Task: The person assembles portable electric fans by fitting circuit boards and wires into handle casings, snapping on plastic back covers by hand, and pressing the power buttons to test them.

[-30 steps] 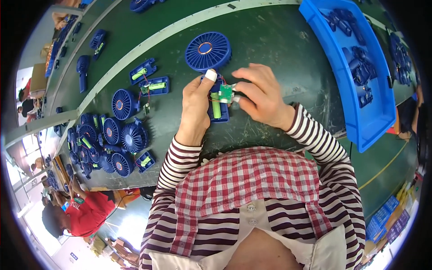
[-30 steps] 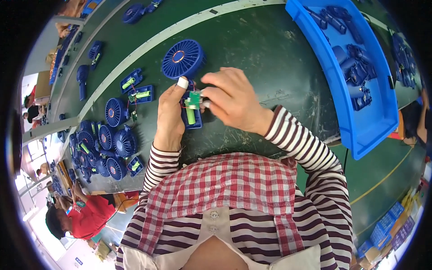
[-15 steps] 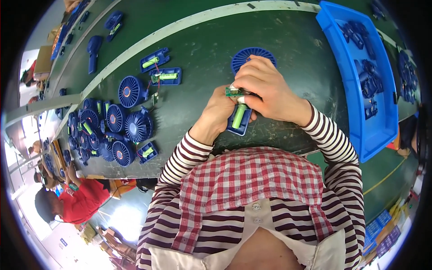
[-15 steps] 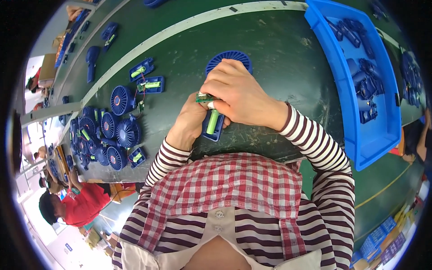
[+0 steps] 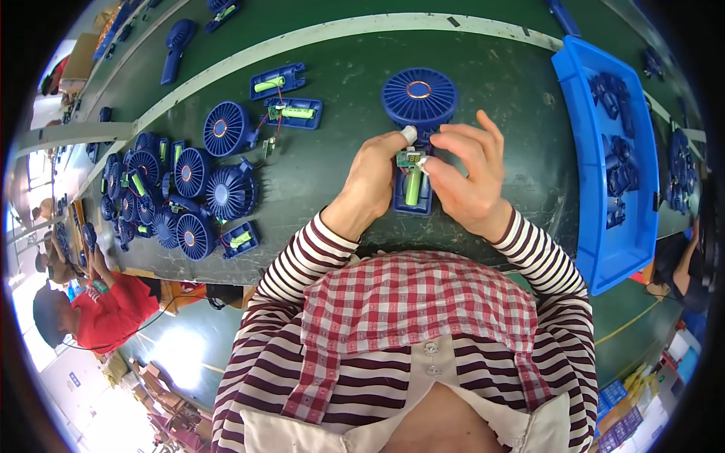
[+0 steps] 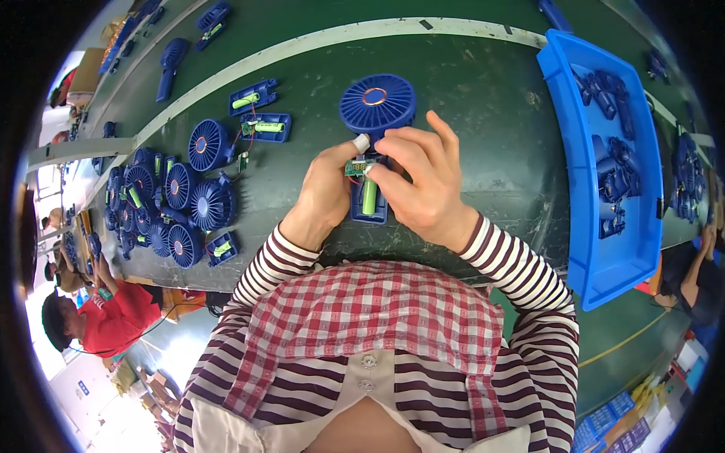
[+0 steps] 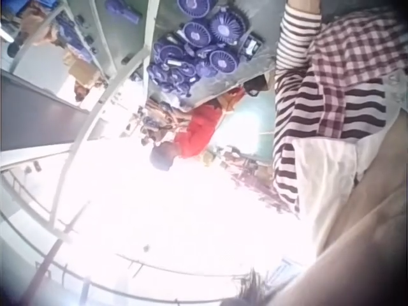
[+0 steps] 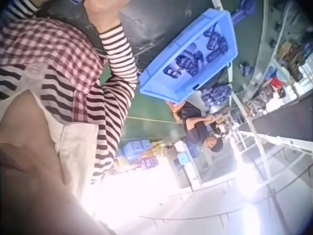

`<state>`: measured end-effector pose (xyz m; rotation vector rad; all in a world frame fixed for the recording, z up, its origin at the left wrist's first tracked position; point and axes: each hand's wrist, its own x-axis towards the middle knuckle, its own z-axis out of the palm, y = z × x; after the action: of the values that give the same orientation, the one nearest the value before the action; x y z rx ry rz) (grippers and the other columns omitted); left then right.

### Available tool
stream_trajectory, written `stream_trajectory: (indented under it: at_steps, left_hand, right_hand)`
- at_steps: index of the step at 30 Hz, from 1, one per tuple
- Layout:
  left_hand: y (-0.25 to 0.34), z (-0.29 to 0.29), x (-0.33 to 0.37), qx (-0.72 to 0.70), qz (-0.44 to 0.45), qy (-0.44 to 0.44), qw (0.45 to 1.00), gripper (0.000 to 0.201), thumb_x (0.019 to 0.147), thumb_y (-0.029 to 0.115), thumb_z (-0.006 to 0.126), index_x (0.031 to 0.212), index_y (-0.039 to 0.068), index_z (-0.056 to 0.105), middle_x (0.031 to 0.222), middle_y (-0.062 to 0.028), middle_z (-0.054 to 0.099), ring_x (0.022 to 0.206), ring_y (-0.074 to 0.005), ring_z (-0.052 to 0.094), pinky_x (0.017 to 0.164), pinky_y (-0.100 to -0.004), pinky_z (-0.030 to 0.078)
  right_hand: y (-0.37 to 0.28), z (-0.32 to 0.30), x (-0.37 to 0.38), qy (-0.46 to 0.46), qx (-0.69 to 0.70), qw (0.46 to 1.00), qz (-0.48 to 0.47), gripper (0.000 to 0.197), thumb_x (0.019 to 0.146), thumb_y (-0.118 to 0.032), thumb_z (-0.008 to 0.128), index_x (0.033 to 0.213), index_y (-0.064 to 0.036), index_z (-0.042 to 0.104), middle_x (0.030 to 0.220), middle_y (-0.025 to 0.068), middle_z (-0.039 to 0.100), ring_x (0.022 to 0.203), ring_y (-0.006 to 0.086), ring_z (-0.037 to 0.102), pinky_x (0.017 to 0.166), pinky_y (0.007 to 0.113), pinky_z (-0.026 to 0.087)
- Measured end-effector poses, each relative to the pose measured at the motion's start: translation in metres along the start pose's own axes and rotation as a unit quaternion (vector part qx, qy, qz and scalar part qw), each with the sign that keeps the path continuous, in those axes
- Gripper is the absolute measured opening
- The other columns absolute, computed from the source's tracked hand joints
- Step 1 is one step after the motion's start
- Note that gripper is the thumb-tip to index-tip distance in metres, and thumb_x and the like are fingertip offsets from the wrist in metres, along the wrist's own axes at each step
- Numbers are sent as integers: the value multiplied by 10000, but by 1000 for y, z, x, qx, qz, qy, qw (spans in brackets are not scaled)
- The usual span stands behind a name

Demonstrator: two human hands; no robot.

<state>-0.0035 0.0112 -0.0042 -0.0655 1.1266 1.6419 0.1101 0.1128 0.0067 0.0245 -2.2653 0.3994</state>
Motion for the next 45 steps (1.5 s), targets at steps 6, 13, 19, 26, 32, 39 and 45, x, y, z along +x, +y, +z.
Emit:
stream_trajectory:
  at_steps: [6, 13, 19, 26, 32, 39, 45]
  left_hand:
    - [4, 10, -8, 0, 25, 5, 1000, 177, 888, 151, 494, 894, -3, 583, 785, -43, 581, 673, -108, 528, 594, -259, 422]
    - [-2, 2, -3, 67, 32, 15, 997, 174, 881, 168, 508, 799, 30, 576, 706, -9, 548, 565, -91, 491, 488, -241, 382]
    - [3, 7, -6, 14, -11, 15, 1000, 205, 900, 187, 479, 828, 17, 566, 708, -27, 554, 558, -107, 518, 457, -261, 406]
    - [12, 2, -6, 35, -54, -65, 996, 348, 931, 184, 297, 1131, -55, 453, 1039, -168, 574, 922, -298, 601, 819, -449, 506]
    - [11, -2, -4, 17, -62, -72, 995, 340, 938, 196, 317, 1122, -52, 461, 1008, -160, 581, 871, -289, 610, 798, -437, 513]
    - [10, -4, -3, 14, -61, -57, 996, 321, 935, 191, 356, 1115, -50, 468, 998, -149, 585, 852, -280, 613, 777, -425, 524]
    - [10, -1, -5, 25, -65, -43, 997, 299, 931, 191, 386, 1083, -44, 491, 970, -132, 593, 851, -242, 611, 746, -394, 529]
  right_hand:
    - [3, 2, -9, -4, 19, 1000, -14, 194, 601, 2, 676, 775, -50, 609, 838, 62, 632, 885, 272, 600, 962, 549, 325]
    - [8, -2, -5, -34, 24, 999, 22, 140, 646, 2, 644, 772, -37, 596, 805, 65, 621, 883, 260, 596, 956, 534, 335]
    - [12, -13, 7, -105, 120, 982, 96, 121, 687, 37, 590, 802, 11, 563, 892, 103, 586, 862, 269, 586, 809, 393, 448]
    - [25, -15, 18, -145, 237, 941, 193, 92, 731, 51, 569, 818, 35, 545, 926, 106, 556, 829, 214, 575, 704, 288, 463]
    - [24, -13, 18, -162, 236, 940, 187, 96, 728, 60, 565, 819, 38, 544, 928, 105, 548, 824, 211, 569, 704, 283, 461]
    - [24, -13, 18, -175, 227, 944, 165, 97, 729, 73, 550, 822, 46, 535, 946, 113, 528, 834, 214, 557, 705, 285, 454]
    - [22, -14, 20, -185, 208, 951, 134, 99, 727, 82, 534, 821, 51, 530, 947, 129, 521, 817, 237, 553, 700, 293, 452]
